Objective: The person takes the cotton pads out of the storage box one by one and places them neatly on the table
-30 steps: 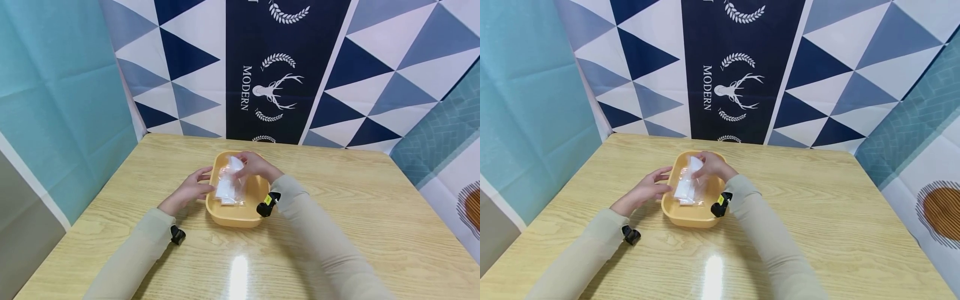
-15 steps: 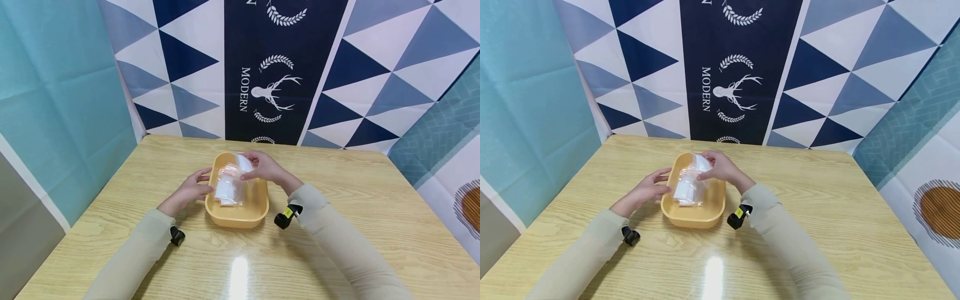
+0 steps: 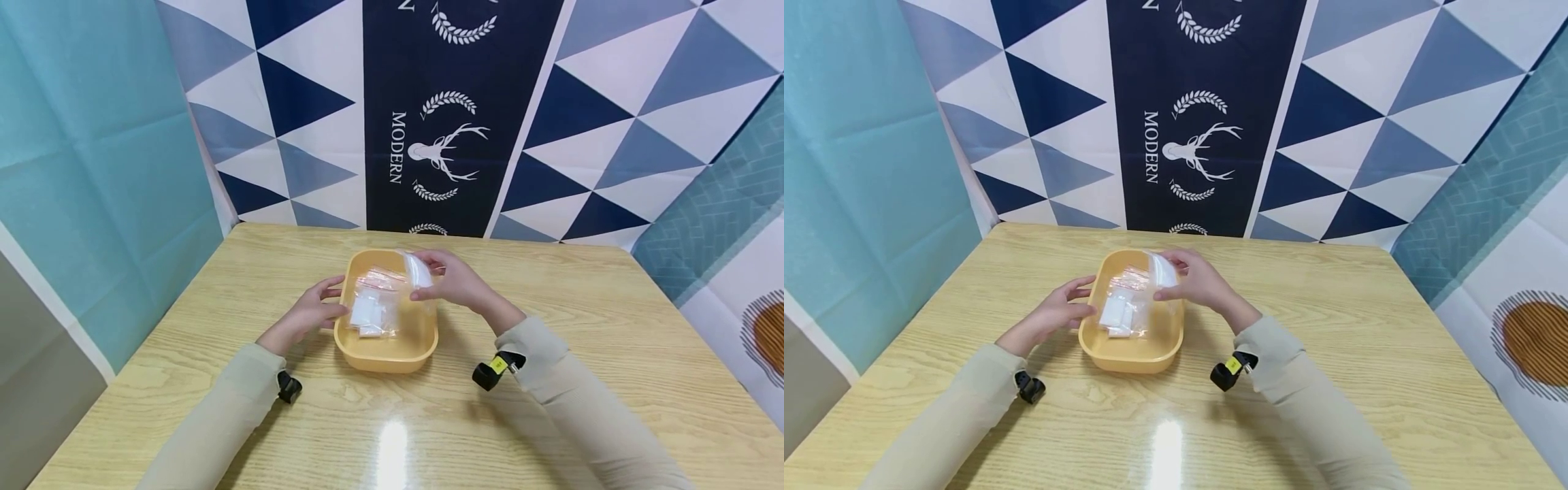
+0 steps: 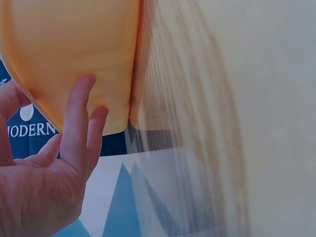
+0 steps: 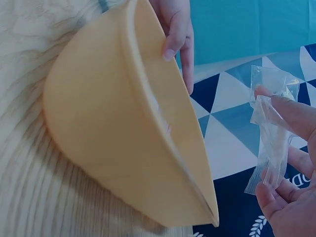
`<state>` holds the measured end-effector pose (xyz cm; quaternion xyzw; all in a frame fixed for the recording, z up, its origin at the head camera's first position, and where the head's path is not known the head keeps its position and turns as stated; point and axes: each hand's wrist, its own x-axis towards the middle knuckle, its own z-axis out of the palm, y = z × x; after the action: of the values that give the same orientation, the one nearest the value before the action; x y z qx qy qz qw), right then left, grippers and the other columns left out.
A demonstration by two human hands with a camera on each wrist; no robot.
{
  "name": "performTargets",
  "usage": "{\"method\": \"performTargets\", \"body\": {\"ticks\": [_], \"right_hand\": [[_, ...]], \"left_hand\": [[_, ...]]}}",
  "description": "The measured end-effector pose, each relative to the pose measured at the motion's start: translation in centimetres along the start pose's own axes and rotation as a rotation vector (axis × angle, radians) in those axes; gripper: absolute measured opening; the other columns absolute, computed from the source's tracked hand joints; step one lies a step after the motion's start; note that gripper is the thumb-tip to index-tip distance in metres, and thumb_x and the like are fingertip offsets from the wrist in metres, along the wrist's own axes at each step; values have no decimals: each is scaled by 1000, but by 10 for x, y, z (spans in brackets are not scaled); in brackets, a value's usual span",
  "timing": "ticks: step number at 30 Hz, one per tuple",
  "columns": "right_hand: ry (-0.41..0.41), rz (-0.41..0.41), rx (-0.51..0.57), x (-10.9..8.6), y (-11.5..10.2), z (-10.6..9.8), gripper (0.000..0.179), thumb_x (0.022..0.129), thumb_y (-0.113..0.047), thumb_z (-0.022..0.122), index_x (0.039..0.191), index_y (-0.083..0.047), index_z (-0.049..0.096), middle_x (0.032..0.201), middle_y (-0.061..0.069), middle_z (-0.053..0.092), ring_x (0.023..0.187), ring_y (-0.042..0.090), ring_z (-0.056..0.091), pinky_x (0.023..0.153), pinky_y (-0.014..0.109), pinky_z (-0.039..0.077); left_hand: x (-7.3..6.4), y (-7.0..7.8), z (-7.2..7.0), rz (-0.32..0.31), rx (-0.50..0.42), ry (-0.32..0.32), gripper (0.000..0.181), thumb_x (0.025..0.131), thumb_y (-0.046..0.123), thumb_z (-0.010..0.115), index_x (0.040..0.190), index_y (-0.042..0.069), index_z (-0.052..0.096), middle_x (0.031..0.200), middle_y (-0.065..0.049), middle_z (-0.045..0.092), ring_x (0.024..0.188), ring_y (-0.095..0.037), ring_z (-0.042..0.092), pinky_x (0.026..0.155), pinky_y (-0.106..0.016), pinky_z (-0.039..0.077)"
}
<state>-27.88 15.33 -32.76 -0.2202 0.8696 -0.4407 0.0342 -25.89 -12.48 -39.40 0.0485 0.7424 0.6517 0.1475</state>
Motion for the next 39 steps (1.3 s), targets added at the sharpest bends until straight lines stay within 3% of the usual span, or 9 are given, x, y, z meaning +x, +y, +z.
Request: {"method": "performTargets", "body": {"ticks": [14, 23, 34, 39], "right_hand": [[98, 72, -88, -27, 27, -17, 75, 66, -20, 86, 132, -8, 51, 132, 13, 45, 115, 33, 46, 98, 46, 39], [125, 94, -137, -31, 56, -32, 73, 68, -18, 84, 131, -3, 50, 125, 20, 47, 112, 37, 45, 96, 50, 39], [71, 164, -172, -26, 87, -38, 74, 67, -15, 84, 130, 2, 50, 123, 25, 44, 112, 40, 43, 93, 52, 39], [50, 204, -171, -19, 101, -38, 71, 69, -17, 84, 130, 1, 51, 123, 22, 50, 108, 35, 46, 92, 49, 40]], "left_hand": [[-1, -1, 0, 1, 11, 8, 70, 85, -1, 60, 146, 13, 29, 137, -21, 37, 104, -34, 57, 76, -39, 55], [-1, -1, 1, -1, -6, 5, 70, 85, -3, 60, 146, 12, 29, 138, -21, 36, 106, -35, 56, 77, -40, 54], [-1, 1, -1, 1, -8, 8, 70, 86, -2, 60, 146, 13, 28, 138, -21, 36, 104, -34, 57, 76, -40, 54], [0, 1, -1, 1, -9, 8, 70, 85, -3, 60, 146, 14, 29, 138, -20, 36, 104, -34, 57, 77, -40, 54]]}}
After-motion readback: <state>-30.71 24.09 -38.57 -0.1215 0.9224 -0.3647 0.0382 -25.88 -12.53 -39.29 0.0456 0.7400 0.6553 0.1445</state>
